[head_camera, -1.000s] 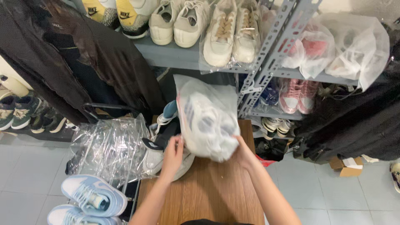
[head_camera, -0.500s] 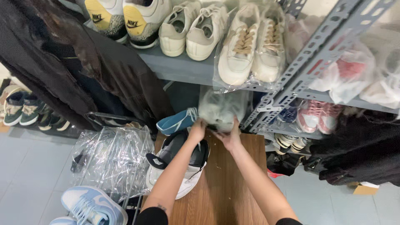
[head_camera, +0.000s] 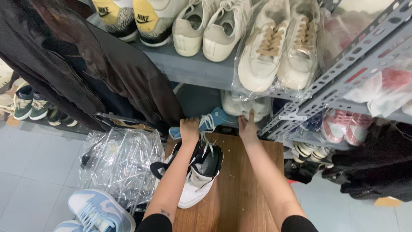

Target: The person unlaces and removes the insoles from a pair of sneakers, places a shoe into a plastic bag, and then unlaces another pair of sneakers.

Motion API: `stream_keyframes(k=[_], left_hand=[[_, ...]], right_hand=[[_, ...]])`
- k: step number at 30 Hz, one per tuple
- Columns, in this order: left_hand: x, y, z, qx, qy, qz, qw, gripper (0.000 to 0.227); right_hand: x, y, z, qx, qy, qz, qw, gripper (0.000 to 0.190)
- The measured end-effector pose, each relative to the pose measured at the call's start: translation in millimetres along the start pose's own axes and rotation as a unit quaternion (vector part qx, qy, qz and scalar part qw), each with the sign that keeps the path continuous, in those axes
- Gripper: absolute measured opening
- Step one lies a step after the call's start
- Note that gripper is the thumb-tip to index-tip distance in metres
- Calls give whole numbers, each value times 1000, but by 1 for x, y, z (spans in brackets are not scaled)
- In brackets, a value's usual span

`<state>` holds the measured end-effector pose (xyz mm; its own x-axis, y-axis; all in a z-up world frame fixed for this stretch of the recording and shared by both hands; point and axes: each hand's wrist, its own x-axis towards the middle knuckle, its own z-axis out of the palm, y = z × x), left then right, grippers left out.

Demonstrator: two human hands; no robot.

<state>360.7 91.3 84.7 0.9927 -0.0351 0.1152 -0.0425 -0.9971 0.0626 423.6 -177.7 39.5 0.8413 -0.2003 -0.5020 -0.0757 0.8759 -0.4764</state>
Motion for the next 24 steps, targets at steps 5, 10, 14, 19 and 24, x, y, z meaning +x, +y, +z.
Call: stream_keyframes(k=[5,10,14,19,24], left_hand=[[-26,1,-42,-149,95,-3,984,40],[-95,15,-115,-200,168,-7,965,38],[-167,42,-132,-218,200,42,954,33],[-233,71,-124,-294,255,124,913,22],[-286,109,-124,-330,207,191,901,27]], right_hand=[[-55,4,-3,-184,53,-33,981,60],[-146,13,-4,-207,1,75,975,65],[-241,14,-9,-173,-248,89,949,83],[-343,1,-23,-241,-265,-38,933,91],[-397,-5,-78,-162,-114,-89,976,61]])
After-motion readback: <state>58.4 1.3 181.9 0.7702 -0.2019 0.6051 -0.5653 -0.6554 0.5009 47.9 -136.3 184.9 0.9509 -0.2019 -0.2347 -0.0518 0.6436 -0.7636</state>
